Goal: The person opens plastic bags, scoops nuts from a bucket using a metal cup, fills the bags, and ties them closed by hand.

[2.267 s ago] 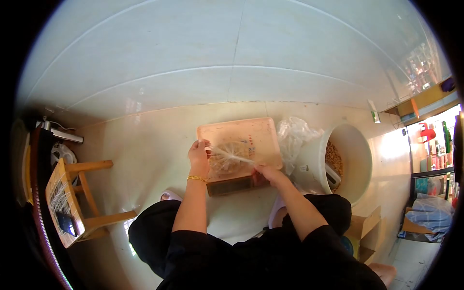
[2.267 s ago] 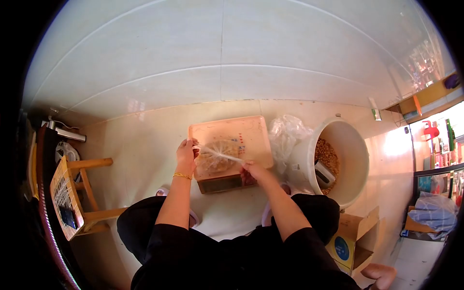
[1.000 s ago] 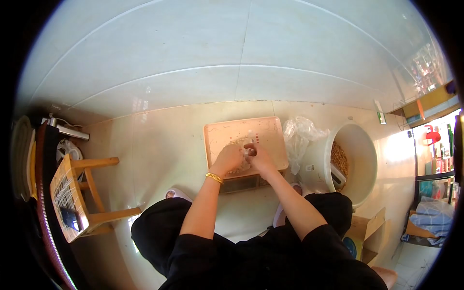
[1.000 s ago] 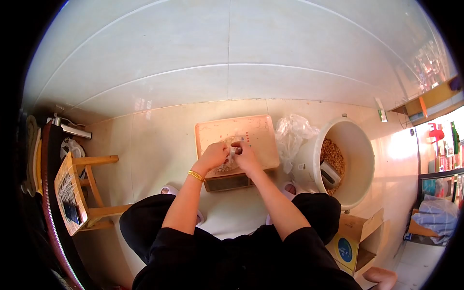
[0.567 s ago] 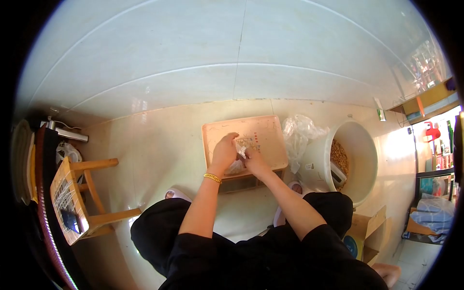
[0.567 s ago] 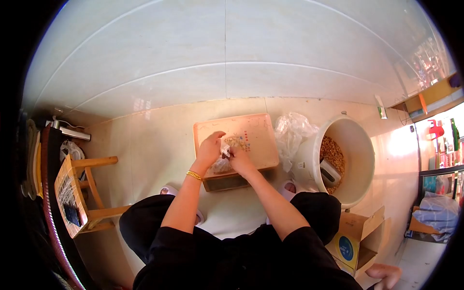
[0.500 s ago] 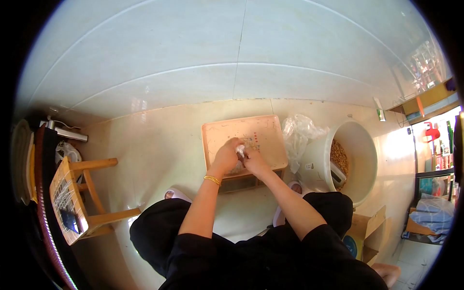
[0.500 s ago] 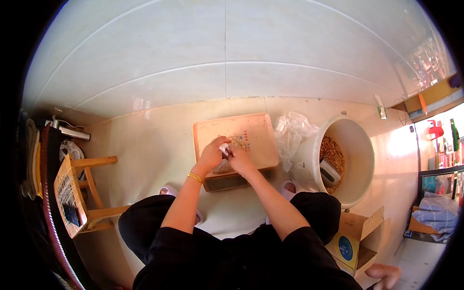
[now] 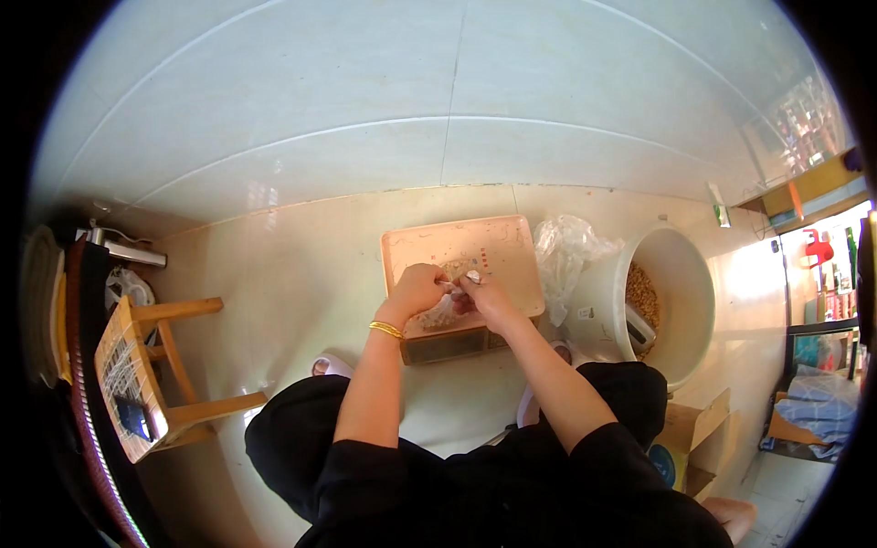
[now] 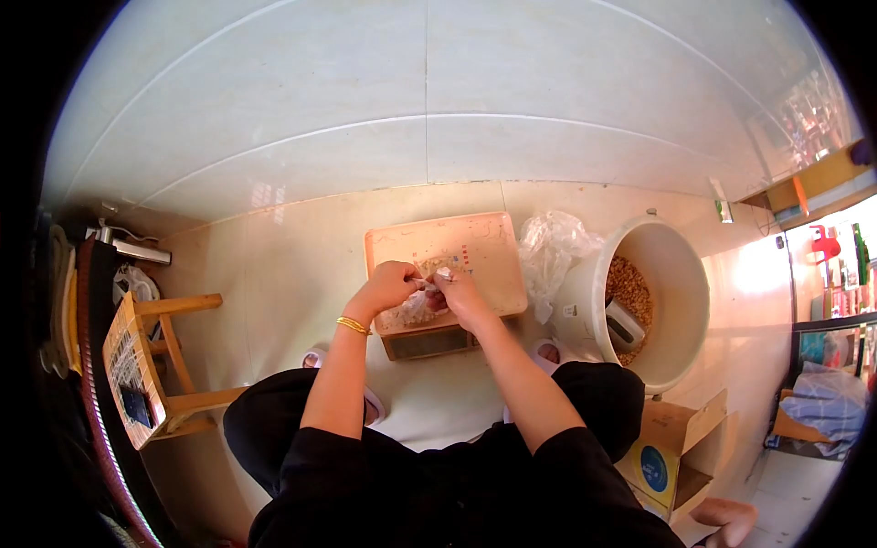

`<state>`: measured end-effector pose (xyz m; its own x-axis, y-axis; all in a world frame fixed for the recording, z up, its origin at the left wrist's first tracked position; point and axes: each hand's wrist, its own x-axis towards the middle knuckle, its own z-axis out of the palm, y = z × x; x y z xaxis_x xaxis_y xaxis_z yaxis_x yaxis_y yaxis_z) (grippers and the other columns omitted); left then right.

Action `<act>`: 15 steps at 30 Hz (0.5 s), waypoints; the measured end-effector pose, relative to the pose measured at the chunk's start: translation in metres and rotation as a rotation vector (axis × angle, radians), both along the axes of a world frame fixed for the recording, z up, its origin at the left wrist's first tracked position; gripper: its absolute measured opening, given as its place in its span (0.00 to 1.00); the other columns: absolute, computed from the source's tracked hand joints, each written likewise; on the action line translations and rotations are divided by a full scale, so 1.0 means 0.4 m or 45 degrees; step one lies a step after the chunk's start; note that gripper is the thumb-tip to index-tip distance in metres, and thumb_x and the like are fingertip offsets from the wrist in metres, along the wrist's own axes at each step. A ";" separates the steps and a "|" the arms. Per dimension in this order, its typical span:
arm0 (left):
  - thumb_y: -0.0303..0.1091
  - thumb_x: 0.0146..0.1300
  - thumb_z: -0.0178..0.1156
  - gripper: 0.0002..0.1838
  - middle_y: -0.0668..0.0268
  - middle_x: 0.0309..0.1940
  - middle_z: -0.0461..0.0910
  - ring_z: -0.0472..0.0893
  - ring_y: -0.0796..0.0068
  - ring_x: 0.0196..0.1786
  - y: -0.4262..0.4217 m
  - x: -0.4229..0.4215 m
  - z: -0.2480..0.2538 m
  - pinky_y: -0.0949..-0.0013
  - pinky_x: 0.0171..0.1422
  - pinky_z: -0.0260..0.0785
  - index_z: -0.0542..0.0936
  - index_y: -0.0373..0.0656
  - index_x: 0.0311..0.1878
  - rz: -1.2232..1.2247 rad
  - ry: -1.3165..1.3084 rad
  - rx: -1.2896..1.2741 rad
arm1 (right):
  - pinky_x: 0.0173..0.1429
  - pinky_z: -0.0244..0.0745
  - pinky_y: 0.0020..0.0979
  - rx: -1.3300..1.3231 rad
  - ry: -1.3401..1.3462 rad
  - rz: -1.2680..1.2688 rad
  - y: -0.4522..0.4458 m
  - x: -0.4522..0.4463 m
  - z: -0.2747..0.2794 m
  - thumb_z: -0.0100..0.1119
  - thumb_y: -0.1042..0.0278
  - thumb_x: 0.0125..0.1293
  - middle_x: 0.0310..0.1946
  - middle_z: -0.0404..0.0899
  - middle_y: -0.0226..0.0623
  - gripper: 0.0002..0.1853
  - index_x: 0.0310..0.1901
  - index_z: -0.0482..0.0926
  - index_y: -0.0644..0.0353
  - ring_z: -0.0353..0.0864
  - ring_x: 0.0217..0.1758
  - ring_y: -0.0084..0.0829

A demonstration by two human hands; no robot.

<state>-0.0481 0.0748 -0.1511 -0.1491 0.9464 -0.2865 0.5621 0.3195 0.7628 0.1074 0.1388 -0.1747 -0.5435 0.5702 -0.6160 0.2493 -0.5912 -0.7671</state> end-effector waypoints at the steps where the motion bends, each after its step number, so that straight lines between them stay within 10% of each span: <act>1: 0.30 0.53 0.60 0.07 0.53 0.25 0.79 0.79 0.58 0.29 0.001 -0.008 0.015 0.63 0.37 0.72 0.82 0.37 0.32 -0.003 0.002 0.000 | 0.28 0.75 0.27 0.000 0.002 -0.003 0.004 -0.001 0.007 0.47 0.64 0.71 0.27 0.77 0.35 0.11 0.38 0.76 0.63 0.77 0.24 0.25; 7: 0.33 0.54 0.60 0.08 0.56 0.27 0.81 0.79 0.63 0.28 0.007 -0.014 0.059 0.66 0.36 0.72 0.81 0.38 0.33 0.244 -0.361 -0.400 | 0.39 0.80 0.31 -0.082 0.078 0.078 0.012 0.012 0.007 0.51 0.71 0.68 0.31 0.79 0.37 0.06 0.38 0.77 0.64 0.80 0.31 0.30; 9: 0.30 0.55 0.59 0.07 0.56 0.30 0.82 0.81 0.63 0.33 -0.007 0.002 -0.016 0.65 0.39 0.72 0.81 0.38 0.34 0.243 0.345 0.182 | 0.40 0.79 0.30 -0.064 0.065 0.122 0.013 0.013 0.009 0.54 0.74 0.66 0.31 0.80 0.37 0.04 0.36 0.78 0.64 0.81 0.33 0.30; 15: 0.27 0.52 0.61 0.08 0.55 0.32 0.82 0.81 0.59 0.37 -0.020 0.056 -0.074 0.63 0.43 0.73 0.81 0.38 0.37 0.064 0.005 0.025 | 0.37 0.76 0.27 0.113 -0.012 0.109 0.003 0.014 0.004 0.55 0.77 0.64 0.30 0.79 0.34 0.02 0.37 0.77 0.64 0.79 0.31 0.27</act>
